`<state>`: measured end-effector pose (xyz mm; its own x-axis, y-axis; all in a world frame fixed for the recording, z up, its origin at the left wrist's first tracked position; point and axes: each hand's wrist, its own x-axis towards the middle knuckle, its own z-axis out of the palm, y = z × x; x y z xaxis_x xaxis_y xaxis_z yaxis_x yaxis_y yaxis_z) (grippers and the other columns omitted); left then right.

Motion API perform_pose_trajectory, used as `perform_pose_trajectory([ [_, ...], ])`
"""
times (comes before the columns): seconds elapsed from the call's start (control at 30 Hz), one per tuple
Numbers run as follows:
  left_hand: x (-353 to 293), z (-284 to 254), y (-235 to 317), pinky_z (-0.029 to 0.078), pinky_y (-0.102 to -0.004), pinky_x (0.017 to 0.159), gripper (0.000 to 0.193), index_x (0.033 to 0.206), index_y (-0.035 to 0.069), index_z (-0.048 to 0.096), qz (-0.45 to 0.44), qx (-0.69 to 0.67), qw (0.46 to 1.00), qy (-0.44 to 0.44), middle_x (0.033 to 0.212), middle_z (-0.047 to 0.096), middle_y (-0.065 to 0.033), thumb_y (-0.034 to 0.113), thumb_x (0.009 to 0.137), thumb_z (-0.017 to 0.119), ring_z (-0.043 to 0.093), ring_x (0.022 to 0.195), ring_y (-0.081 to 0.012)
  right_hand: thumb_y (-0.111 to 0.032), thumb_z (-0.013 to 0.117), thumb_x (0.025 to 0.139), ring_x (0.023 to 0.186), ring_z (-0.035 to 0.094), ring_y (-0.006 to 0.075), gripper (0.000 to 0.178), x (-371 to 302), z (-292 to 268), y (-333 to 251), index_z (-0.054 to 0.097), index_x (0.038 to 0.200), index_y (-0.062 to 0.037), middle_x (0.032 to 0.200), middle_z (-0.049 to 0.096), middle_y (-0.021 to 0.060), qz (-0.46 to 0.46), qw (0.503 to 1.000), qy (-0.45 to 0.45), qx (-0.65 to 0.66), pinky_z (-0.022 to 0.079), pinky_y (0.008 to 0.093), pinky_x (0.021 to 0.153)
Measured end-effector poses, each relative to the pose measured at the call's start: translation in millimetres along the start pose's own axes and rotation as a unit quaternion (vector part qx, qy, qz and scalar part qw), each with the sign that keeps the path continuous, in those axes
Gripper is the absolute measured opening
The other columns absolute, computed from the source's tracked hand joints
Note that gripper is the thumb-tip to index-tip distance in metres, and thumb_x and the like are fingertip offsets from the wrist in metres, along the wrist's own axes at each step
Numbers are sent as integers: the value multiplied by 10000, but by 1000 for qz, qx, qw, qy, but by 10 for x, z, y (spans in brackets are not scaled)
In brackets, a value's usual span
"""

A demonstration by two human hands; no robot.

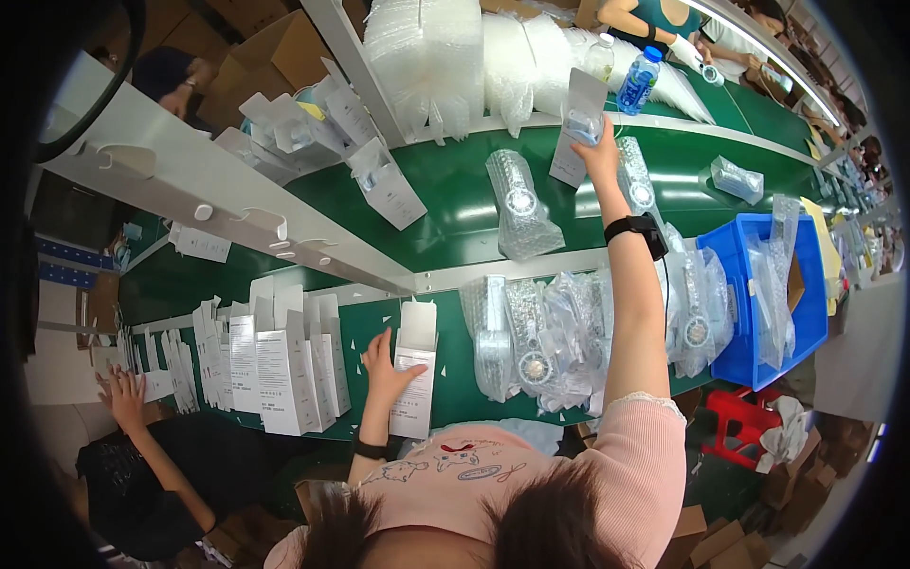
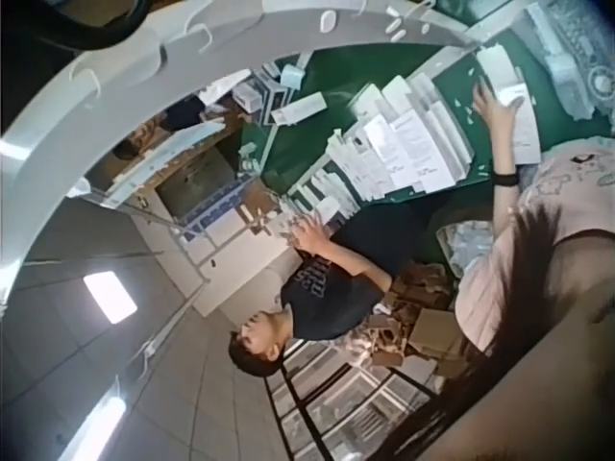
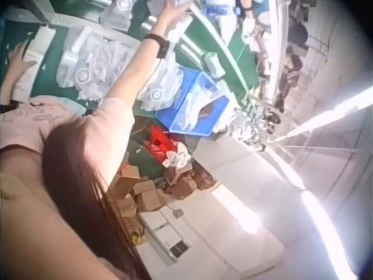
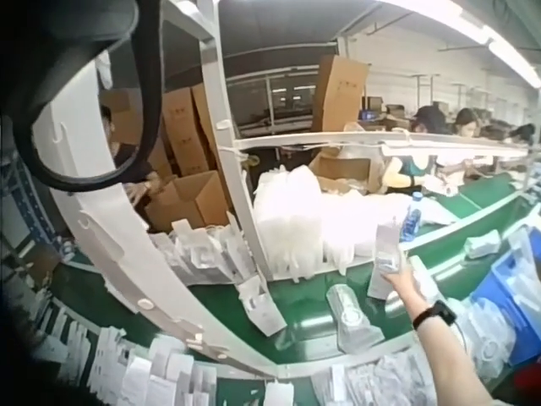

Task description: The person packs items by hand, placing a small plastic bag into a white box and then a larger bubble-wrapped item into a larger white box. They repeat this process multiple times, setting the completed boxes aside on the green table.

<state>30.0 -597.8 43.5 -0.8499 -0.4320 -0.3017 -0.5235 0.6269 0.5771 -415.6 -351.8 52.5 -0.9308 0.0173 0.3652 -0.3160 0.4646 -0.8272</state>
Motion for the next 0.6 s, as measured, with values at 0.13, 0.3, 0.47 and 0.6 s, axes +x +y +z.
perform_pose_trajectory([
  [0.13,134,170,-390,314,-414,946,848,1312,55,283,8,-185,982,-35,1236,358,-187,182,609,739,346,1138,-348,-341,737,594,942,569,330,866,-118,-121,301,320,1249,43,1055,568,207,33,936,-165,-310,444,380,802],
  [0.3,-21,-272,186,356,-391,913,872,1317,104,301,-50,-525,848,-51,1211,351,-176,119,567,744,387,1096,-333,-585,598,652,839,586,381,970,-662,408,-393,241,1292,52,919,592,261,34,800,-469,-372,467,410,761],
  [0.47,3,-445,557,361,-353,923,857,1290,141,326,153,-180,971,-35,1207,363,-156,58,541,735,434,1074,-312,-397,614,702,882,570,379,873,-827,1136,-565,142,1363,-78,999,558,268,42,863,-347,-364,477,412,742],
  [0.6,45,-424,694,372,-362,902,737,1191,119,392,217,-116,969,23,1166,377,-168,59,540,733,407,1089,-345,-206,612,706,908,566,330,867,-852,1079,-616,73,1382,-141,1060,537,230,36,882,-390,-263,483,386,734],
])
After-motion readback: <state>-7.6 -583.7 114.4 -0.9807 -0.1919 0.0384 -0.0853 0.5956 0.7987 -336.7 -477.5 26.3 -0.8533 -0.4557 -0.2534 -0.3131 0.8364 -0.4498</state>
